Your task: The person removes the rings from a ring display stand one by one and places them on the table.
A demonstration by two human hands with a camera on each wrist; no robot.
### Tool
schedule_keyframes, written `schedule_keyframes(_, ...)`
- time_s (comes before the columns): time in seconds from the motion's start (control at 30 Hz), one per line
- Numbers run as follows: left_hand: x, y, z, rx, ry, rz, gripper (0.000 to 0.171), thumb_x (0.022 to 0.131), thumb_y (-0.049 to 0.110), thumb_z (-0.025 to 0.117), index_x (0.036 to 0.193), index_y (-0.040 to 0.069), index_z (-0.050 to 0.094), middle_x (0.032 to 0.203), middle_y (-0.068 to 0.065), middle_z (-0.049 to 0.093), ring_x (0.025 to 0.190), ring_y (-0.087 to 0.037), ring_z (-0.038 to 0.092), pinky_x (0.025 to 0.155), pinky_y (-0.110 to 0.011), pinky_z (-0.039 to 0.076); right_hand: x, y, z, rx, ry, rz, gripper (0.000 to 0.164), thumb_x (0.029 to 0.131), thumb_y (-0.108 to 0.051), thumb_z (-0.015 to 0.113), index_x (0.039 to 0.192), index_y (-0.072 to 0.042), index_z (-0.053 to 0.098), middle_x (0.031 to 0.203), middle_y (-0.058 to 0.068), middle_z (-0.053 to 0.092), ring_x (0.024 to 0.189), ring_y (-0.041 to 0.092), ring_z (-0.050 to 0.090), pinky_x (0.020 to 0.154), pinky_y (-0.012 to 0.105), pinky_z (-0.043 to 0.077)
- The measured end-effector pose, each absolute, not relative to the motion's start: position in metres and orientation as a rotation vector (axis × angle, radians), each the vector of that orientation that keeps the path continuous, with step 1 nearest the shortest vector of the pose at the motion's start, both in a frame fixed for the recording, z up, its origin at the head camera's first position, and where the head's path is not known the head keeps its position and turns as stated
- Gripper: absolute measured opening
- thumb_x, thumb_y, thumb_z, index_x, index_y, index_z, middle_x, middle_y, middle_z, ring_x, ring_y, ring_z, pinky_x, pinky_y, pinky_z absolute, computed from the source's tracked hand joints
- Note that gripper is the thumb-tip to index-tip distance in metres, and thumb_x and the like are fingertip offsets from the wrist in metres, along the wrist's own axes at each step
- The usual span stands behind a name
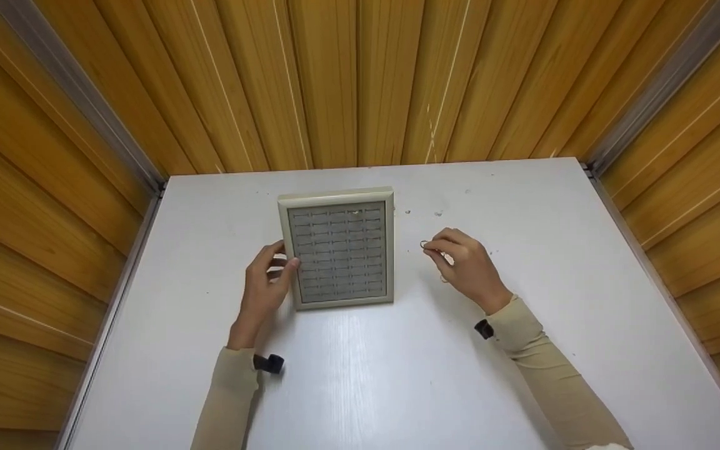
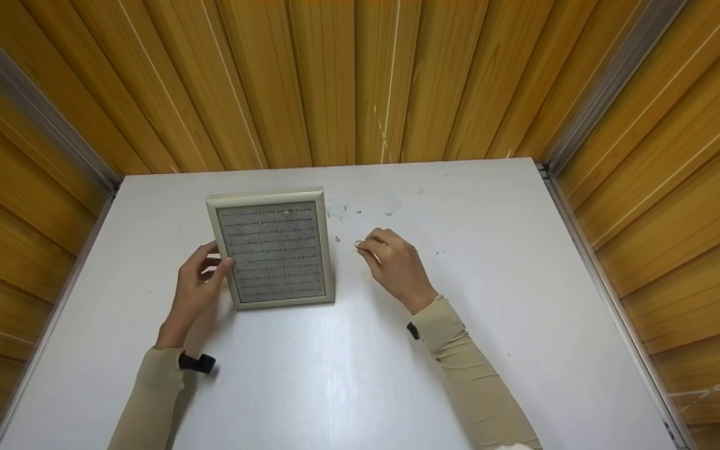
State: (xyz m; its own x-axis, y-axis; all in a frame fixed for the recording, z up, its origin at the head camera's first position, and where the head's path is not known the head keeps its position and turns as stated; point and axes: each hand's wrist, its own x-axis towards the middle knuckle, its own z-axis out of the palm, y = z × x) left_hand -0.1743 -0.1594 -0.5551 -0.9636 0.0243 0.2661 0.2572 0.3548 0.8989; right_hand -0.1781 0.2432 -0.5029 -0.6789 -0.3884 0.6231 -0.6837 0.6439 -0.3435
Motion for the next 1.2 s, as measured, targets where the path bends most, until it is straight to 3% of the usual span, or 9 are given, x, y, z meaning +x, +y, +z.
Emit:
schedule_keyframes(0.27, -0.174, -0.159, -0.555, -0.265, -2.413, -1.639, 0.046, 0.107, 0.038, 0.066, 0.149, 0.019, 0.060, 0.129, -0.001, 0.067, 0.111, -0.020, 0.070, 0.095, -0.040, 0.064, -0.176, 0.268, -0.516, 0.752, -2.451, 0.797, 0.007, 0.092, 0.001, 0.082, 0.098, -0.003, 0.083, 0.096, 0.006, 0.074, 0.085, 0.017, 0.073, 0.070, 0.033, 0.064)
schedule_keyframes(0.6, -0.173, -0.160, -0.557, -0.266, -2.412, -1.647, 0.048, 0.107, 0.042, 0.066, 0.150, 0.022, 0.060, 0.129, 0.001, 0.066, 0.111, -0.019, 0.070, 0.096, -0.039, 0.063, -0.178, 0.287, -0.536, 0.693, -2.544, 0.804, 0.007, 0.091, 0.001, 0.083, 0.097, -0.002, 0.083, 0.094, 0.005, 0.074, 0.082, 0.016, 0.072, 0.068, 0.028, 0.062)
schedule_keyframes(1.2, -0.173, -0.161, -0.554, -0.263, -2.412, -1.661, 0.045, 0.108, 0.039, 0.066, 0.149, 0.022, 0.060, 0.130, 0.000, 0.066, 0.112, -0.020, 0.071, 0.096, -0.038, 0.064, -0.177, 0.305, -0.552, 0.570, -2.856, 0.803, 0.006, 0.095, -0.003, 0.080, 0.100, -0.002, 0.083, 0.097, 0.007, 0.076, 0.090, 0.022, 0.074, 0.082, 0.039, 0.066)
